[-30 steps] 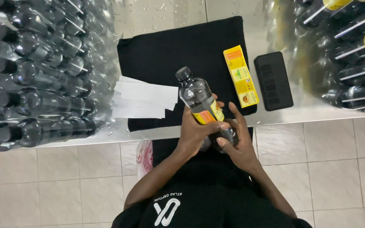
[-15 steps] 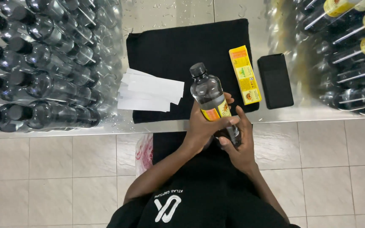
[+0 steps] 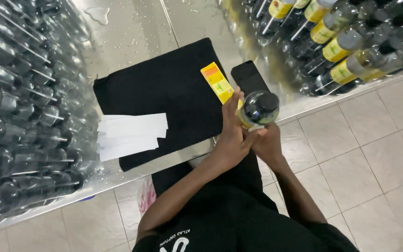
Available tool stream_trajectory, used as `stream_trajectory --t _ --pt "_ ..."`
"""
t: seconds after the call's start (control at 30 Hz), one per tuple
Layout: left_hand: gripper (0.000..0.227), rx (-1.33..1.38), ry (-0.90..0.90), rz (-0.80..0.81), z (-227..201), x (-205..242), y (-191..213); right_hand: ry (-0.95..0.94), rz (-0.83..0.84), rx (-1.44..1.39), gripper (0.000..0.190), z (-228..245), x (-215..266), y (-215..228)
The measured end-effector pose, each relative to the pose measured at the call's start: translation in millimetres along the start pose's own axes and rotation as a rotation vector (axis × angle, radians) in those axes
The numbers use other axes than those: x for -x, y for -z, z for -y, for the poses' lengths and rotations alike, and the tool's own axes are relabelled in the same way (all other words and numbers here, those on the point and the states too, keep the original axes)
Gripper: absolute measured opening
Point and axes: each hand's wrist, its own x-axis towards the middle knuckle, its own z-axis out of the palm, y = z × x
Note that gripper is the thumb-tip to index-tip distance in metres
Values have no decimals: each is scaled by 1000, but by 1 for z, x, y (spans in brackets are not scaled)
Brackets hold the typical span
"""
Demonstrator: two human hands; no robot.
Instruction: The person repeatedly picks up clear plastic bottles from a stack, peels a yellow label from a white backing sheet, and wraps the label around the bottle. The labeled bottles are then placed on a nearby shelf. The person also briefly handles a smartphone and a stack of white papers during the process.
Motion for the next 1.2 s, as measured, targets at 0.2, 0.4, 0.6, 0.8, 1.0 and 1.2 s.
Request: stream_trajectory --t 0.2,0.4,0.6,0.8,1.0,1.2 --pt "100 -18 103 94 -5 16 11 253 -337 53 59 -65 -93 37" --pt "86 -170 210 -36 15 56 53 136 -301 -349 67 -125 -172 30" --pt "66 -381 216 -334 42 97 96 -45 -284 -281 76 -112 -202 18" --pt "51 -616 -87 -461 74 114 113 18 -269 309 65 -129 -209 29" --pt "37 -794 -142 -419 86 117 111 -109 -113 900 70 -125 -212 33" --pt "29 -845 -137 -417 91 119 109 -29 -12 863 67 -116 -216 33"
